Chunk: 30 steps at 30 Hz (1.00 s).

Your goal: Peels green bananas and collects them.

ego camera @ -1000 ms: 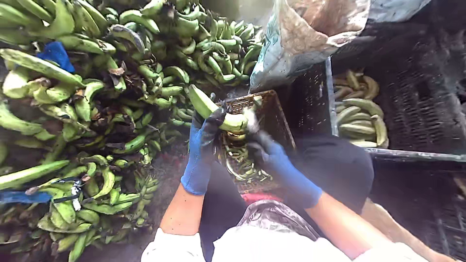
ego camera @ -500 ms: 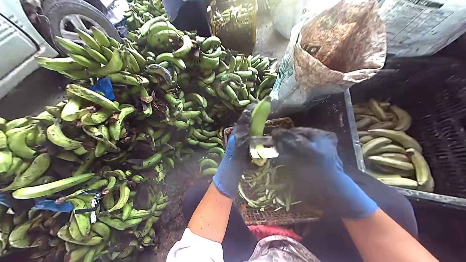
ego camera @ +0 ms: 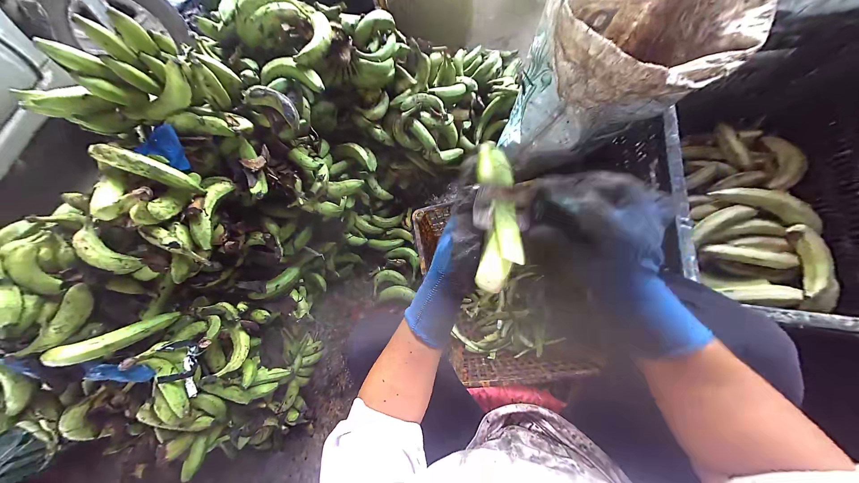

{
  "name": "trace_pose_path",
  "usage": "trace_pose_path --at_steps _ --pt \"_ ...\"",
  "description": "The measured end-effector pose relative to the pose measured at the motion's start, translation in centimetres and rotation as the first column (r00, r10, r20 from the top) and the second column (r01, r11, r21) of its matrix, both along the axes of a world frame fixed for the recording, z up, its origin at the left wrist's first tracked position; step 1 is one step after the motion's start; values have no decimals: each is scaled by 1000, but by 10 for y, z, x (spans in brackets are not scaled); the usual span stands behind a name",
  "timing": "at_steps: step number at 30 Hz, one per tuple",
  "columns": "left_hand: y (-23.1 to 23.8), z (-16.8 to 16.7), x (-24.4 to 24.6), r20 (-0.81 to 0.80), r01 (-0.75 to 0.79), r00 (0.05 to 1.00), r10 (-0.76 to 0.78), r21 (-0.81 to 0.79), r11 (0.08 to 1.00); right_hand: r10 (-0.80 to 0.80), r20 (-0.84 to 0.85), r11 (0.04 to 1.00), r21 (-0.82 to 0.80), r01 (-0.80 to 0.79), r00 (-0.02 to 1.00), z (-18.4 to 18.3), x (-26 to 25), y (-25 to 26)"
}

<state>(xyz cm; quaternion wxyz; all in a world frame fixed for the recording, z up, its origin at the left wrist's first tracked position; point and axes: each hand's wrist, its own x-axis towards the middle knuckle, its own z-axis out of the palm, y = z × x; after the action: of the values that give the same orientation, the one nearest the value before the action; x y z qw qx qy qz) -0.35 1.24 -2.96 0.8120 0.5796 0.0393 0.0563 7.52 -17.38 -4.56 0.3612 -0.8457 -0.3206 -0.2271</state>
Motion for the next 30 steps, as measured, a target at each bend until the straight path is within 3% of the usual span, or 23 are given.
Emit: trace_pose_path --at_steps 2,4,7,9,11,13,16,19,21,23,25,27,28,30 --pt "3 -6 -1 -128 169 977 -168 -5 986 -183 -2 983 14 183 983 2 29 -2" --pt "6 -10 -8 -141 190 971 -191 -23 982 -292 -136 956 -20 293 946 8 44 -6" --pt "-3 -1 -3 1 -70 998 70 26 997 -205 -82 979 5 206 975 9 15 0" --pt "-13 1 8 192 -354 924 330 104 930 -63 51 998 32 61 997 -1 -15 8" --pt "-17 1 12 254 -438 870 422 7 899 16 143 998 52 -24 990 -6 -23 14" --pt "-16 -1 8 192 -201 951 242 -212 956 16 107 999 30 -20 994 2 -5 10" --pt "11 -6 -4 -19 181 983 -181 -14 983 -22 -39 1000 5 23 999 9 36 -3" --pt "34 -13 -6 -132 348 935 -329 164 923 -142 -203 989 -2 145 969 4 49 -10" --pt "29 -15 -9 -82 253 966 -246 97 963 -198 -236 978 8 206 951 4 42 -6" --pt "11 -1 -3 -6 23 1000 -22 16 1000 -173 -100 983 53 178 980 2 19 5" --pt "-6 14 12 116 -143 979 165 -177 974 -115 86 987 119 104 990 -7 -9 15" --pt "-14 20 12 195 -165 950 244 -349 922 -62 215 986 166 26 975 -12 -21 21" --pt "-17 20 10 217 -175 942 257 -336 925 -27 220 986 168 -11 975 -10 -21 22" --pt "-17 18 8 228 -214 943 241 -138 967 37 140 987 148 -58 990 -2 -12 19"
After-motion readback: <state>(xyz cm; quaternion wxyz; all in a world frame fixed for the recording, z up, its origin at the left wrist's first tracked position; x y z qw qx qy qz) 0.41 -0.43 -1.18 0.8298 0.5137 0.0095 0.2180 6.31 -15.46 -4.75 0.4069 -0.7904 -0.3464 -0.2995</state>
